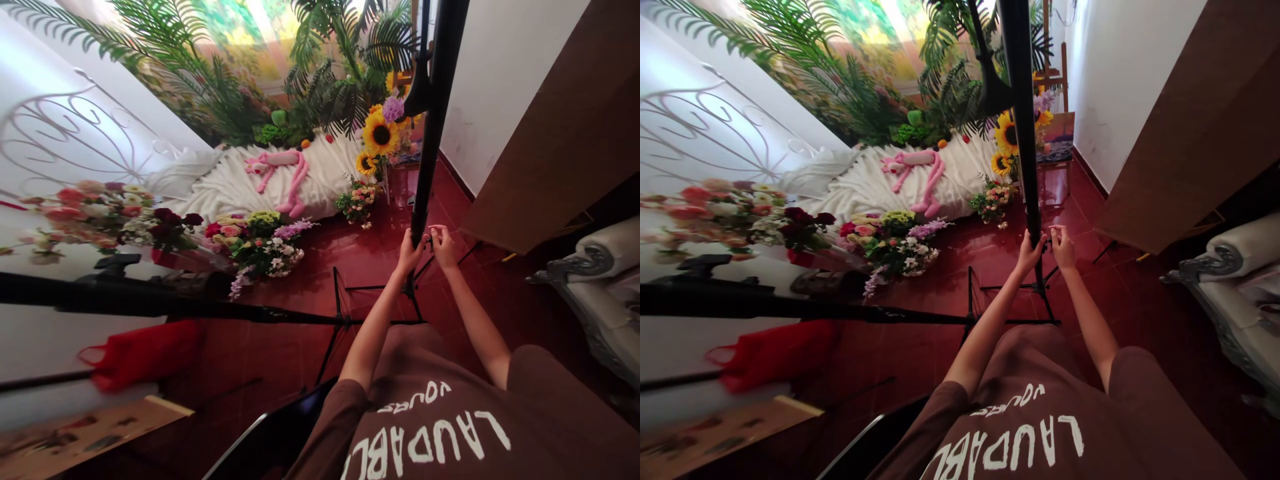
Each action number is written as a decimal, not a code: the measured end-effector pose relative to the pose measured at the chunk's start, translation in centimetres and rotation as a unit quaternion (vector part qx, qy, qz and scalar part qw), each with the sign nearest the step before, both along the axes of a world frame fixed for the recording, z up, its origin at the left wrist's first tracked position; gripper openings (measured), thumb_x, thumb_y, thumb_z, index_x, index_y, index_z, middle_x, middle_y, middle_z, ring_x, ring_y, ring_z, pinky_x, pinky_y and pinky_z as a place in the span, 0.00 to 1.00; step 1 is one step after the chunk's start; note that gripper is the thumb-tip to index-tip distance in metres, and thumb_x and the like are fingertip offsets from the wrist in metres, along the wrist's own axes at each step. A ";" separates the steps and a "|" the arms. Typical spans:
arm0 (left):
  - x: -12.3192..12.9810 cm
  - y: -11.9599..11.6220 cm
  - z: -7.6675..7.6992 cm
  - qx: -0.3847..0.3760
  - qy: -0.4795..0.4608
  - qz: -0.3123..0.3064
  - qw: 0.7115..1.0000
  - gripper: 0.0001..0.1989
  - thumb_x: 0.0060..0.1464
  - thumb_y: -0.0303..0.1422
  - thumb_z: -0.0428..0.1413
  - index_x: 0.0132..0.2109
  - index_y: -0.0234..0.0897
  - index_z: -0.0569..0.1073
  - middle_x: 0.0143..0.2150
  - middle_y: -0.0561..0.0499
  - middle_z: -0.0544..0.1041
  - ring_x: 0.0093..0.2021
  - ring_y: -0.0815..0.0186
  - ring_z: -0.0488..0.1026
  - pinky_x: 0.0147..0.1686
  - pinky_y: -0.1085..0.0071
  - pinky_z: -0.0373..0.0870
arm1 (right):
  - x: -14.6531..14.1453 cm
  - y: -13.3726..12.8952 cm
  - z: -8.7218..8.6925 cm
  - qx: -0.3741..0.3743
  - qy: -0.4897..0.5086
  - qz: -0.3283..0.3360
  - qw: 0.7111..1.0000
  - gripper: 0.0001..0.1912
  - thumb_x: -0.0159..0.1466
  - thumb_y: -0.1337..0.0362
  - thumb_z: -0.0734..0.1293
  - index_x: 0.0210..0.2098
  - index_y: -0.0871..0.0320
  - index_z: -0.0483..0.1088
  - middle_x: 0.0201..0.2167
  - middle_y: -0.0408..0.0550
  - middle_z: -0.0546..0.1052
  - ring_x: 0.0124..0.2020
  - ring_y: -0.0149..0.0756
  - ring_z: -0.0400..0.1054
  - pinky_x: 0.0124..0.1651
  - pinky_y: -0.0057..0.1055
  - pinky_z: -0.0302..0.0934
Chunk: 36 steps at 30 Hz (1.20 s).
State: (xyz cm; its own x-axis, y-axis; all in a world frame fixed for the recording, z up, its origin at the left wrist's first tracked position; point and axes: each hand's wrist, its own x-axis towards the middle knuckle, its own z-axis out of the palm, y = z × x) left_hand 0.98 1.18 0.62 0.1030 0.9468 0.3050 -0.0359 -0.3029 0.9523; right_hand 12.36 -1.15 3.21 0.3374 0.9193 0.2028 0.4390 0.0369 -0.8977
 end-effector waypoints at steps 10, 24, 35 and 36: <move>-0.4 -1.1 0.7 -0.015 0.050 0.016 0.999 0.17 0.58 0.43 0.54 0.49 0.38 0.66 0.39 0.48 0.74 0.36 0.69 0.72 0.38 0.72 0.69 | -0.2 1.2 -0.7 -0.076 0.098 -0.052 0.991 0.16 0.64 0.58 0.56 0.45 0.59 0.68 0.21 0.42 0.71 0.16 0.29 0.64 0.20 0.25 0.58; -24.1 -17.9 -10.7 -0.503 -0.075 0.368 0.779 0.05 0.58 0.29 0.48 0.35 0.36 0.67 0.32 0.50 0.75 0.27 0.70 0.73 0.32 0.70 0.70 | -3.2 -7.2 -8.8 -0.181 0.179 0.101 0.962 0.14 0.59 0.55 0.61 0.39 0.57 0.65 0.21 0.40 0.74 0.15 0.29 0.68 0.19 0.24 0.62; -34.1 -15.7 -0.7 -0.049 0.040 0.566 0.822 0.26 0.62 0.51 0.38 0.51 0.37 0.66 0.54 0.40 0.71 0.55 0.64 0.70 0.53 0.67 0.65 | -9.1 -6.8 -9.5 -0.259 0.130 0.260 0.921 0.09 0.58 0.61 0.62 0.36 0.59 0.68 0.22 0.41 0.75 0.19 0.29 0.71 0.22 0.23 0.65; -33.5 -15.2 -0.2 -0.025 0.065 0.563 0.824 0.26 0.61 0.52 0.40 0.52 0.36 0.65 0.54 0.40 0.71 0.55 0.63 0.70 0.54 0.67 0.64 | -10.1 -6.5 -9.2 -0.257 0.132 0.275 0.917 0.09 0.58 0.61 0.62 0.36 0.59 0.67 0.21 0.41 0.75 0.19 0.29 0.71 0.23 0.24 0.65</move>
State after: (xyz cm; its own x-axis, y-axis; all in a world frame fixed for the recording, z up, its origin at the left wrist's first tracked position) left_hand -32.53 -13.99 0.47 -0.8194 0.4762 0.3190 0.3446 -0.0355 0.9381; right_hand 2.24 -7.66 -6.00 -0.2313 0.9166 -0.3261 0.2451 -0.2695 -0.9313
